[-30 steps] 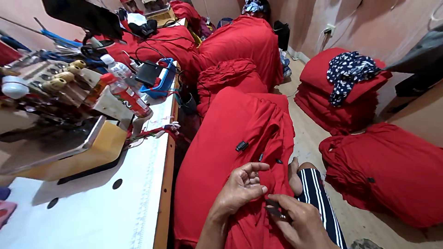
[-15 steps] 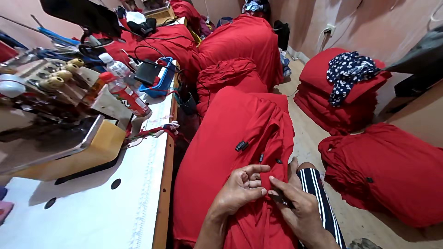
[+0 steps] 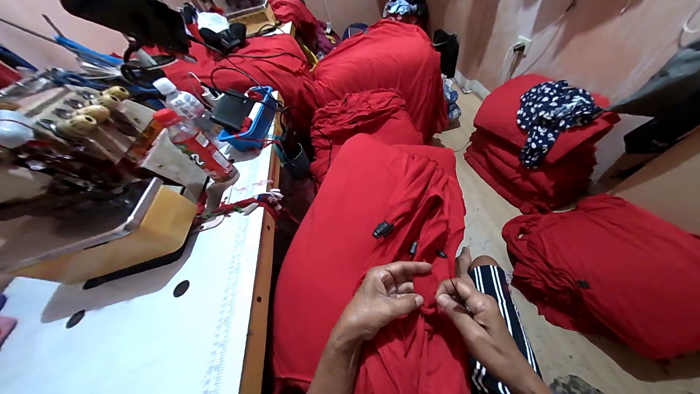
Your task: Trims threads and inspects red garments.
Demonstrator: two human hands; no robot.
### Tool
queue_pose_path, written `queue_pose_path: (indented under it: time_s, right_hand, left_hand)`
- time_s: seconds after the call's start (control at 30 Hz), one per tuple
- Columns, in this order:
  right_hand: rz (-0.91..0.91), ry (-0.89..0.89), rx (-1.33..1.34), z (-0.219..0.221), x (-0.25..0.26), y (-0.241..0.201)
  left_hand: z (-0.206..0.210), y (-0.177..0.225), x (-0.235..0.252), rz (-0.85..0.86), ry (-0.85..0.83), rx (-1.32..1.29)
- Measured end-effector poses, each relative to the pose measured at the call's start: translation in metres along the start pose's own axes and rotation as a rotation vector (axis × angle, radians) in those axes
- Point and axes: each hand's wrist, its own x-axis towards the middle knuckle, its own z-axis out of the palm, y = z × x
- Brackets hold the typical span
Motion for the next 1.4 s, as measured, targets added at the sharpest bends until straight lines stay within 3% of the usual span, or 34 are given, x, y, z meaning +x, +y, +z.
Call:
queue_pose_path:
  time_s: [0.13, 0.37, 0.67, 0.93, 1.03, 1.23, 1.4]
  right_hand:
    - [0.149, -0.003, 0.259, 0.001, 0.0, -0.002]
    - [0.124, 0.048, 0.226, -0.004, -0.002, -0.007]
    - [-0.071, 0.078, -0.085, -0.003, 0.003, -0.012]
    - [-0.244, 0.092, -0.425, 0.008, 0.006, -0.011]
    - [-0.207, 0.129, -0.329, 0.006, 0.006, -0.012]
    - [0.081, 0.093, -0.167, -0.016, -0.001, -0.01]
    - [0.074, 0.025, -0.231, -0.019, -0.013, -0.012]
  left_hand:
    - [-0.001, -0.002, -0.001, 0.045, -0.018, 0.051]
    - [0.0, -0.005, -0.001, 0.13, -0.02, 0.121]
    - [0.002, -0.01, -0.001, 0.244, -0.084, 0.231]
    - [0.004, -0.014, 0.0, 0.353, -0.037, 0.362]
    - [0.003, -0.015, 0.001, 0.349, -0.034, 0.338]
    - [0.001, -0.012, 0.0, 0.22, -0.048, 0.269]
    - [-0.001, -0.009, 0.0, 0.137, -0.064, 0.18]
